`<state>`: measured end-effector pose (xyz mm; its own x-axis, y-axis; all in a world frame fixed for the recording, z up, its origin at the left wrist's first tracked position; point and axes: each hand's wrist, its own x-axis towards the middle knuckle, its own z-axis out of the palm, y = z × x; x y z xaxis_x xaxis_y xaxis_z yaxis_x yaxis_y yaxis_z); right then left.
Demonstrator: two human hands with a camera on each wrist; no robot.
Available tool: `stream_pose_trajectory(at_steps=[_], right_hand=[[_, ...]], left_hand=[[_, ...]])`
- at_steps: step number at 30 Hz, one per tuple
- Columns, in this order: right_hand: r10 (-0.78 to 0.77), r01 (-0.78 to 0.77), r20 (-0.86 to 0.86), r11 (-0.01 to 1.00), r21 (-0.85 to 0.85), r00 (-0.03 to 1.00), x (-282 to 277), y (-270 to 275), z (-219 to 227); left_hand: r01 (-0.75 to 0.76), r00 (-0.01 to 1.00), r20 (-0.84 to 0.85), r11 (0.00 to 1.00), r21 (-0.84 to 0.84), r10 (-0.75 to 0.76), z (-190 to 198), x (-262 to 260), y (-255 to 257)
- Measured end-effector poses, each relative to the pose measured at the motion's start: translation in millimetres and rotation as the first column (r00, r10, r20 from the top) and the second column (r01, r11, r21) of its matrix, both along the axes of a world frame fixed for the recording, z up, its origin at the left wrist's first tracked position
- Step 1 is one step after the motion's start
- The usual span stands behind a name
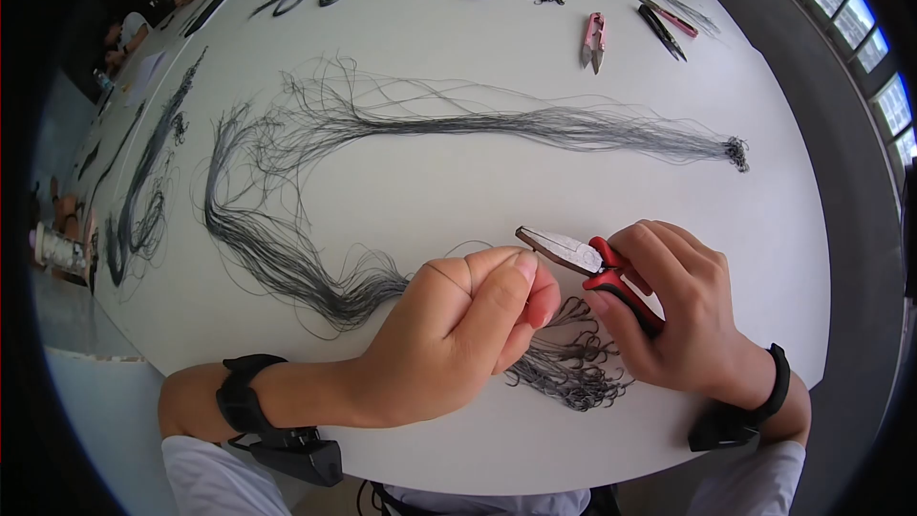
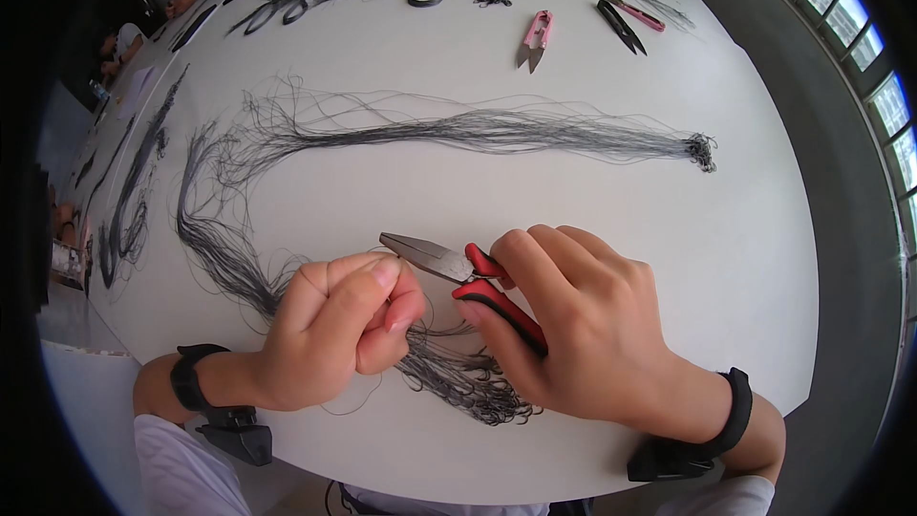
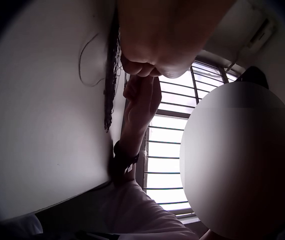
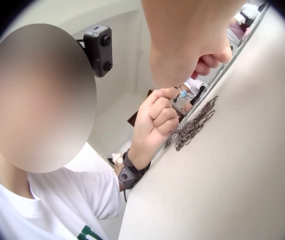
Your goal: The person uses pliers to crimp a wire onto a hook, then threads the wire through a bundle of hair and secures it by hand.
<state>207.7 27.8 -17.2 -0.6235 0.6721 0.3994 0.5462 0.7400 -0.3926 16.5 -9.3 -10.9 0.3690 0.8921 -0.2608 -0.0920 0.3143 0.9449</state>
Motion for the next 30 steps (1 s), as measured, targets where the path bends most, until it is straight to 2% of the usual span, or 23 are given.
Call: stream_pose_trajectory(at_steps=[6, 10, 12, 13, 15, 16, 18, 19, 21, 22, 23, 24, 28, 29, 30], right_hand=[[-0.024, 0.017, 0.063, 0.993, 0.114, 0.998, 0, 0, -1], [-0.039, 0.027, 0.087, 0.991, 0.133, 0.995, 2, 1, 0], [0.002, -0.001, 0.022, 0.999, -0.034, 1.000, 4, 2, -1], [0.000, 0.001, 0.021, 0.999, -0.038, 1.000, 5, 2, -1], [0.009, -0.040, -0.082, 0.924, -0.380, 0.997, 8, 4, 2], [0.007, -0.038, -0.082, 0.923, -0.384, 0.997, 10, 5, 6], [0.019, -0.081, -0.100, 0.734, -0.674, 0.995, 12, 8, 13], [0.018, -0.081, -0.100, 0.733, -0.676, 0.995, 12, 7, 14], [-0.079, -0.079, -0.160, 0.607, -0.790, 0.984, 11, 7, 15], [-0.079, -0.080, -0.160, 0.605, -0.792, 0.984, 11, 8, 7], [-0.007, -0.057, -0.134, 0.882, -0.467, 0.991, 11, 9, -7], [0.047, -0.052, -0.080, 0.997, -0.057, 0.996, 10, 10, -15], [-0.001, 0.001, 0.021, 1.000, 0.003, 1.000, 10, 9, -2], [-0.015, 0.009, -0.018, 0.953, -0.302, 1.000, 11, 8, 6], [-0.039, 0.002, -0.051, 0.816, -0.578, 0.998, 11, 8, 12]], left_hand=[[-0.011, 1.000, 0.012, 0.999, -0.043, 0.012, 1, 1, 0], [-0.007, 1.000, 0.011, 0.997, -0.080, 0.008, 4, 2, 0], [-0.008, 1.000, -0.002, 0.998, -0.065, 0.008, 2, 2, 0], [-0.011, 1.000, -0.014, 0.999, -0.046, 0.011, 1, 2, 0], [-0.009, 1.000, -0.022, 0.999, -0.051, 0.008, 2, 2, -1], [-0.010, 1.000, -0.028, 0.999, -0.051, 0.008, 3, 2, 0], [-0.012, 1.000, -0.018, 0.999, -0.050, 0.011, 5, 2, -1], [-0.016, 1.000, -0.009, 0.999, -0.045, 0.015, 5, 2, -1], [-0.022, 1.000, -0.011, 0.998, -0.059, 0.022, 5, 2, -1], [-0.029, 1.000, -0.012, 0.997, -0.069, 0.028, 4, 2, -1], [-0.029, 1.000, -0.012, 0.997, -0.070, 0.028, 3, 2, -1], [-0.037, 0.999, -0.012, 0.996, -0.081, 0.036, 1, 2, 0], [-0.045, 0.999, -0.005, 0.993, -0.111, 0.045, 0, 2, 0], [-0.042, 0.999, -0.004, 0.993, -0.111, 0.042, 1, 2, 0], [-0.037, 0.999, 0.000, 0.993, -0.112, 0.037, 3, 3, 0]])
